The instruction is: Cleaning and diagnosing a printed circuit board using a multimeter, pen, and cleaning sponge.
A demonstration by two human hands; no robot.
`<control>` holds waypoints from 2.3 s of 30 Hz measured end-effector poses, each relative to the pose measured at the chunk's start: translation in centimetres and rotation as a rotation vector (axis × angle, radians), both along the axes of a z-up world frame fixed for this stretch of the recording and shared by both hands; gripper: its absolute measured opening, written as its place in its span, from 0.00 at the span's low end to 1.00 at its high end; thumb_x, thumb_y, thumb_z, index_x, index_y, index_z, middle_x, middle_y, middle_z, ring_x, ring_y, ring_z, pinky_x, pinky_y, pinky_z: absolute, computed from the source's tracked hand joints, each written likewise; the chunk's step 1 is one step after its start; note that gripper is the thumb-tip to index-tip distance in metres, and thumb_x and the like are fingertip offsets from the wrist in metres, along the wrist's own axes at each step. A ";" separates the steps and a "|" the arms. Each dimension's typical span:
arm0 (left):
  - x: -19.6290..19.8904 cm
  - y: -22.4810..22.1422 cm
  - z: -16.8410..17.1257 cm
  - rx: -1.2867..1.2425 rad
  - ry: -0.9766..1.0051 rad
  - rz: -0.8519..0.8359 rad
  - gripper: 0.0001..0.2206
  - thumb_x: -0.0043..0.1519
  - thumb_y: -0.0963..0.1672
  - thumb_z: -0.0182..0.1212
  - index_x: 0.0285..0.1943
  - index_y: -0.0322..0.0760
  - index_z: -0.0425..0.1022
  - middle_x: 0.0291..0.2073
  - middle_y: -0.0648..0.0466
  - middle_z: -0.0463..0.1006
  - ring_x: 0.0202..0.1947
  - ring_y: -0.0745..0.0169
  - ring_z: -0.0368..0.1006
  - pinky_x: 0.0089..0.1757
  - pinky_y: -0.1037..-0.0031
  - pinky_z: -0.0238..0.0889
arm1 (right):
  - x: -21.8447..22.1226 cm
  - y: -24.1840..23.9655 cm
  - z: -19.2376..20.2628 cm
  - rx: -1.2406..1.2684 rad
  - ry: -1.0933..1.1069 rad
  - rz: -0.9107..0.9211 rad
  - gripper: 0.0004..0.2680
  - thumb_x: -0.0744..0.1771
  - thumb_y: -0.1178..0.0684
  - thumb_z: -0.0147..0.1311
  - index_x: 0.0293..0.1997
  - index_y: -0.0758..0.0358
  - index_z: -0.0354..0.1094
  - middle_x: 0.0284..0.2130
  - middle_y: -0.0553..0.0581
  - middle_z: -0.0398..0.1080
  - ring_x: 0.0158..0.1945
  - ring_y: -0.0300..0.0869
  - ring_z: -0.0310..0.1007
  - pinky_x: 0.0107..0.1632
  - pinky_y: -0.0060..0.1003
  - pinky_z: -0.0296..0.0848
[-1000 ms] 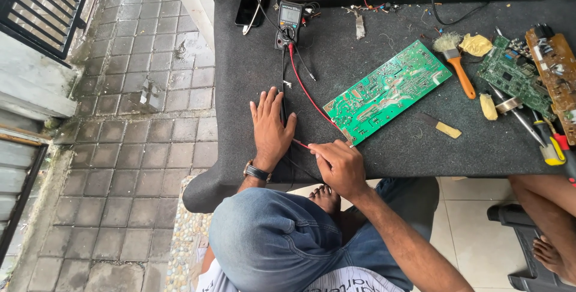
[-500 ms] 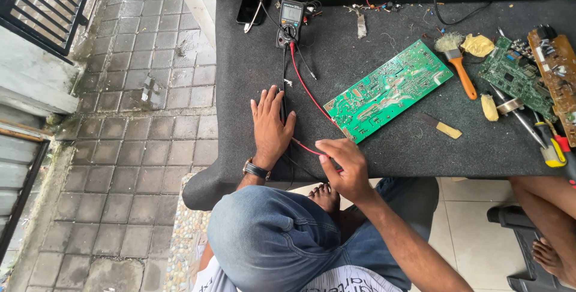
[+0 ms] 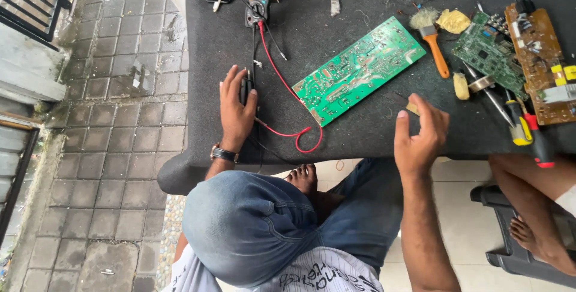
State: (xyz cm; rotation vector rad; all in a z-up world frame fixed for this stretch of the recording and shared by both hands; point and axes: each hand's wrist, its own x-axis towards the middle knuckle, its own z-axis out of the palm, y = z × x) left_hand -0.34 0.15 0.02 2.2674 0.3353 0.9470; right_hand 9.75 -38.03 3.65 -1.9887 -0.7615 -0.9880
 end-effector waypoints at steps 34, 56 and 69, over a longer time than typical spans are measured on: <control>3.3 -11.8 3.7 0.430 0.314 -0.428 0.29 0.66 0.57 0.56 0.74 0.50 0.65 0.76 0.45 0.53 0.77 0.36 0.41 0.66 0.31 0.26 | 4.3 -4.4 -3.6 -0.306 0.105 -0.023 0.05 0.68 0.54 0.67 0.47 0.59 0.80 0.42 0.53 0.73 0.47 0.50 0.71 0.50 0.45 0.71; 0.4 -11.7 2.0 0.193 0.273 -0.300 0.36 0.63 0.53 0.69 0.77 0.40 0.57 0.78 0.41 0.46 0.78 0.38 0.38 0.72 0.49 0.32 | 2.0 3.1 -0.2 0.557 1.070 0.742 0.16 0.68 0.56 0.58 0.62 0.70 0.64 0.52 0.71 0.74 0.45 0.49 0.81 0.42 0.35 0.81; 0.6 -11.5 1.4 0.186 0.256 -0.273 0.39 0.61 0.56 0.69 0.77 0.38 0.57 0.77 0.40 0.49 0.77 0.38 0.44 0.72 0.52 0.35 | 4.1 4.6 -3.7 0.266 0.619 0.356 0.03 0.67 0.60 0.70 0.42 0.66 0.82 0.26 0.61 0.72 0.29 0.37 0.72 0.31 0.33 0.73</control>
